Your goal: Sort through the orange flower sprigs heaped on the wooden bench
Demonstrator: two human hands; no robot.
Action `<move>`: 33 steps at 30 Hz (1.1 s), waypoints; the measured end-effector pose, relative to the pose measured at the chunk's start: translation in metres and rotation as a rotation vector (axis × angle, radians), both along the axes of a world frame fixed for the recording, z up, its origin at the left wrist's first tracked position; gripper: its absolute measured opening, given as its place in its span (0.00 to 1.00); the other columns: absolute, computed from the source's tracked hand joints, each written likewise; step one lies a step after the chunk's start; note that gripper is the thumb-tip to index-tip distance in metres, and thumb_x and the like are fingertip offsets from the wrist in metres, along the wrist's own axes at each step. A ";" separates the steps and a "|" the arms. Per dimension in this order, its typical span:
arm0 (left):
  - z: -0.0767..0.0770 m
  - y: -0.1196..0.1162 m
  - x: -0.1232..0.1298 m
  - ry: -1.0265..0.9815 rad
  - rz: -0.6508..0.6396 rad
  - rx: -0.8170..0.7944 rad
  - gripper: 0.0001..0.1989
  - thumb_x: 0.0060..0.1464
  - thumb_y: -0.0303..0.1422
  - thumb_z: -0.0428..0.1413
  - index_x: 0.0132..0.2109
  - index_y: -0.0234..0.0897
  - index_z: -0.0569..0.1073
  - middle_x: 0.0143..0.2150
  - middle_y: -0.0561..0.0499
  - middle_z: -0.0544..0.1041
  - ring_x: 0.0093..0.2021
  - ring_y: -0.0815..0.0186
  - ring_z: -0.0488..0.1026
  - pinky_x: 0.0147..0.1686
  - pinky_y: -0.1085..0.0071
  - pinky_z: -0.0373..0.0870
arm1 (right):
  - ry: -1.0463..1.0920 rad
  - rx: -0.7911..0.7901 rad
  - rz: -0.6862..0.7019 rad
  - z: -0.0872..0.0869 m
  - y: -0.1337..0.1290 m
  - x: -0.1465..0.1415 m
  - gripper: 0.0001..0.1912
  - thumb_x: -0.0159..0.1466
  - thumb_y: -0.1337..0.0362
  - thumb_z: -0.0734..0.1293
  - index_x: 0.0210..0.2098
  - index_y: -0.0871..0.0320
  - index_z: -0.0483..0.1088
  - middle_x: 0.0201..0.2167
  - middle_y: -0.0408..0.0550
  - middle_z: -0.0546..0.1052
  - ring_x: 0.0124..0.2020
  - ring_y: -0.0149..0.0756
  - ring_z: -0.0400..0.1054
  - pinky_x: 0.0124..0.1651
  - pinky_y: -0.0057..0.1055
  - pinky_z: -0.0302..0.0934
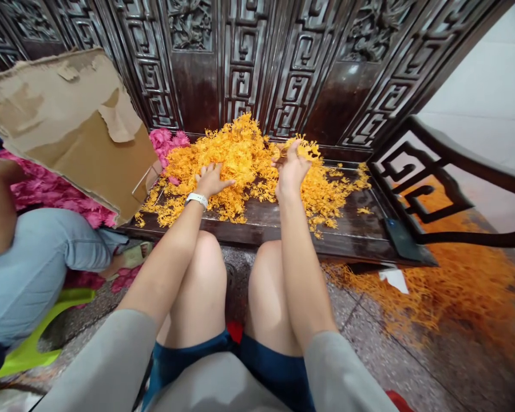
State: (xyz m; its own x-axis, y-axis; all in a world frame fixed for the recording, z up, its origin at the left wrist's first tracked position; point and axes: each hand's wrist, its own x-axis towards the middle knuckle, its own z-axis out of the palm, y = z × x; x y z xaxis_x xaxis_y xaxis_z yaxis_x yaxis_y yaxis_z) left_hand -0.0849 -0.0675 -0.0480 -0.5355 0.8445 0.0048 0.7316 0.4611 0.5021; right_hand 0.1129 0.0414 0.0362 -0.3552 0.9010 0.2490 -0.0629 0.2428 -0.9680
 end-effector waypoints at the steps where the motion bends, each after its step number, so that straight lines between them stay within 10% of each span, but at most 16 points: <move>1: -0.001 0.002 0.002 -0.007 0.006 -0.012 0.58 0.55 0.67 0.59 0.81 0.39 0.56 0.84 0.32 0.48 0.82 0.30 0.43 0.75 0.32 0.46 | 0.006 0.022 0.012 0.005 -0.002 0.003 0.40 0.69 0.29 0.62 0.58 0.57 0.80 0.47 0.61 0.83 0.49 0.49 0.82 0.39 0.39 0.78; 8: -0.010 0.006 0.008 0.049 0.040 -0.162 0.60 0.59 0.68 0.52 0.84 0.37 0.45 0.86 0.35 0.36 0.83 0.34 0.38 0.76 0.31 0.44 | 0.306 0.221 -0.044 0.045 0.007 0.032 0.45 0.69 0.23 0.51 0.47 0.52 0.80 0.47 0.57 0.82 0.52 0.51 0.80 0.43 0.44 0.78; 25: -0.015 0.025 0.039 0.137 0.240 -0.088 0.51 0.59 0.47 0.62 0.81 0.31 0.53 0.84 0.32 0.45 0.81 0.37 0.48 0.75 0.34 0.50 | 0.588 0.340 0.079 0.128 -0.002 0.101 0.27 0.72 0.34 0.65 0.39 0.48 0.79 0.39 0.49 0.77 0.34 0.36 0.71 0.41 0.39 0.72; 30: 0.006 0.021 0.048 0.020 0.236 -0.045 0.58 0.52 0.42 0.69 0.80 0.26 0.51 0.84 0.25 0.41 0.82 0.31 0.42 0.75 0.30 0.44 | 0.565 0.415 -0.005 0.151 0.002 0.116 0.33 0.72 0.30 0.60 0.40 0.50 0.80 0.39 0.50 0.75 0.32 0.35 0.70 0.37 0.37 0.71; 33: 0.035 0.017 0.067 0.011 0.234 0.247 0.55 0.51 0.38 0.72 0.78 0.27 0.55 0.83 0.24 0.44 0.81 0.28 0.41 0.75 0.29 0.43 | 0.584 0.400 0.038 0.146 0.003 0.118 0.32 0.71 0.30 0.62 0.41 0.50 0.80 0.40 0.50 0.75 0.32 0.34 0.67 0.37 0.34 0.70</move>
State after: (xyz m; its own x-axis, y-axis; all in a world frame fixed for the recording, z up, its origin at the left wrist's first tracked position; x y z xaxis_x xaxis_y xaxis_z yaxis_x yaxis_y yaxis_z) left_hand -0.0177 -0.0500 -0.0131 -0.7132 0.6716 0.2008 0.6265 0.4822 0.6123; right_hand 0.2306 0.0444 0.1824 -0.0922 0.6904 0.7176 -0.5605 0.5596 -0.6104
